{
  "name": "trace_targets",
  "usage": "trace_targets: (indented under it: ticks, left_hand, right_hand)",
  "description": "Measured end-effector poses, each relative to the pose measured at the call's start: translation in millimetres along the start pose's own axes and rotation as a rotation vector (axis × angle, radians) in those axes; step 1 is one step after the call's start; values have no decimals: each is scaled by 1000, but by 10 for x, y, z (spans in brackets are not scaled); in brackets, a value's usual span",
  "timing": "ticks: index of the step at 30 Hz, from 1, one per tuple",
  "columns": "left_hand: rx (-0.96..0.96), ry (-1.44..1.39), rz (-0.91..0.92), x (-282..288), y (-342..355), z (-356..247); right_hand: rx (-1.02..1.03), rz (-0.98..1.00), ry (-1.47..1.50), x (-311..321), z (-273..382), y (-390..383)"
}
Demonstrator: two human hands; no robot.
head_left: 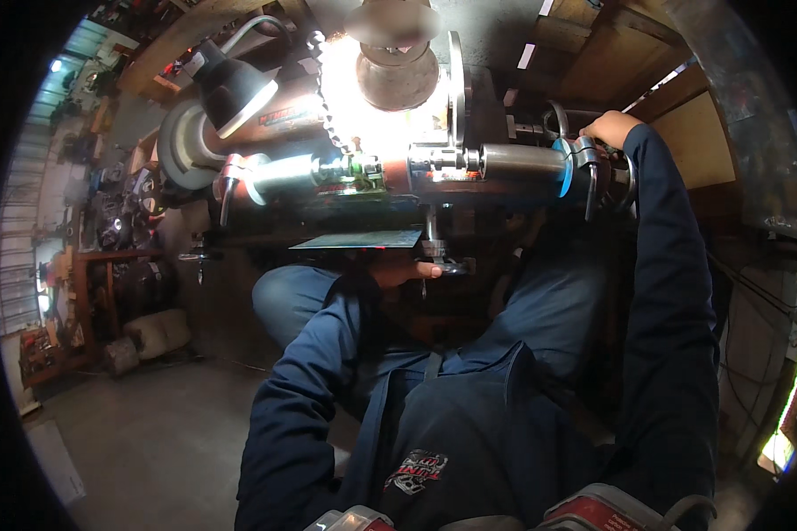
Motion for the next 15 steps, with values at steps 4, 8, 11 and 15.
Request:
trace_targets:
  ticks: [4, 8, 11, 15]
  left_hand:
    - [49, 47, 13, -69, 41, -263]
    - [12, 162, 58, 18, -40, -332]
    - [-55, 649, -88, -3, -381, -913]
    - [-182, 591, -76, 61, -1052, -2053]
  right_hand:
    - [-53, 5, 37, -31, -138, 9]
    - [-53, 39, 91, 13, 27, 85]
    - [26, -120, -58, -45, -2, 137]
    - [-167, -90, 69, 8, -40, 10]
Point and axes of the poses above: each hand's wrist, its own y-axis towards the middle knuckle, its own x-axis out of the back of the hand, z = x × y, the point moved 9 cm from there along y, towards the middle knuckle, and after that the axes turned 13 degrees about -x, right-handed, at the moved point
